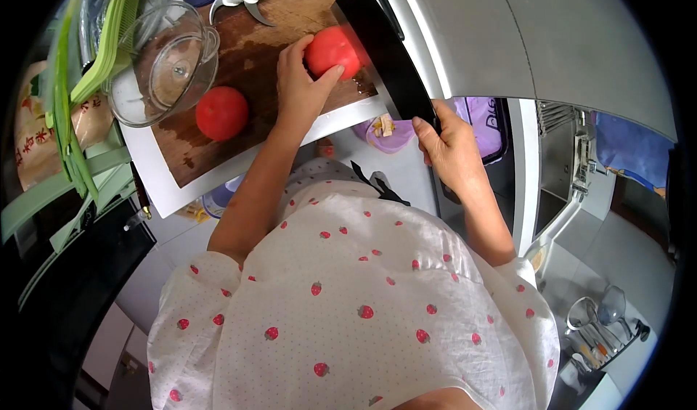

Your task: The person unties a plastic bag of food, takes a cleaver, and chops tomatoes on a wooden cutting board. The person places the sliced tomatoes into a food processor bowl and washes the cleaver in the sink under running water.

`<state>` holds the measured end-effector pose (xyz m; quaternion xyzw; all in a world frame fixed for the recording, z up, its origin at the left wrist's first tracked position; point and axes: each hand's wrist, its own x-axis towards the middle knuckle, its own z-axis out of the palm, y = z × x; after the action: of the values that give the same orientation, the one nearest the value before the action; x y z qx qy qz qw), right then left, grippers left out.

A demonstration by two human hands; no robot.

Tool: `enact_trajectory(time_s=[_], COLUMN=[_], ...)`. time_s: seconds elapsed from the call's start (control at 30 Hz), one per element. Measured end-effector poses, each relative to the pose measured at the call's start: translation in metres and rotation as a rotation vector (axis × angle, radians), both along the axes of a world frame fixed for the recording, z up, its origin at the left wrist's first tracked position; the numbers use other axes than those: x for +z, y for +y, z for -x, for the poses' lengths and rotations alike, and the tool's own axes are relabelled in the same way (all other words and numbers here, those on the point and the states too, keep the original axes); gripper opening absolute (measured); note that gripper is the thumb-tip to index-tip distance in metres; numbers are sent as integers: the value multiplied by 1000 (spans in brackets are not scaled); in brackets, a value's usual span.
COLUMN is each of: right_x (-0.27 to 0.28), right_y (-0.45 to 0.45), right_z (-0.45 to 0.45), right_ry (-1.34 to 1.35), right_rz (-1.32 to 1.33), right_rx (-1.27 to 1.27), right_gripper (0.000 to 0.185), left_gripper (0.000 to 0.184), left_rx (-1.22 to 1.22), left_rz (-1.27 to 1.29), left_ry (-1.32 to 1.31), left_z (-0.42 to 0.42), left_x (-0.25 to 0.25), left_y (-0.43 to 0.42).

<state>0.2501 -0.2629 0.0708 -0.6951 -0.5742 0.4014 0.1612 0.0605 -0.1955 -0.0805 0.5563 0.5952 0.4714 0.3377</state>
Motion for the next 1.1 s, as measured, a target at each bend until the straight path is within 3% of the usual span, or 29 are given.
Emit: enact_trajectory(time_s=[0.2, 0.27, 0.5, 0.6, 0.97, 1.1], right_x=[5, -3, 5, 1, -17, -10], right_y=[-1, -3, 12, 20, 33, 16], right_z=[6, 4, 23, 27, 44, 34], right_ry=[-108, -189, -332, -232, -422, -362], right_rz=[63, -98, -78, -25, -142, -116], right_rx=[27, 149, 181, 110, 172, 158], right_gripper=[23, 34, 38, 36, 24, 21], left_gripper=[62, 62, 61, 61, 59, 59], left_rx=[34, 35, 46, 60, 93, 100], left_rz=[49, 1, 67, 79, 41, 32], left_ry=[16, 76, 184, 205, 232, 229], left_z=[-2, -3, -6, -8, -13, -13], left_x=[4, 3, 14, 15, 10, 8], left_y=[0, 1, 5, 6, 7, 5])
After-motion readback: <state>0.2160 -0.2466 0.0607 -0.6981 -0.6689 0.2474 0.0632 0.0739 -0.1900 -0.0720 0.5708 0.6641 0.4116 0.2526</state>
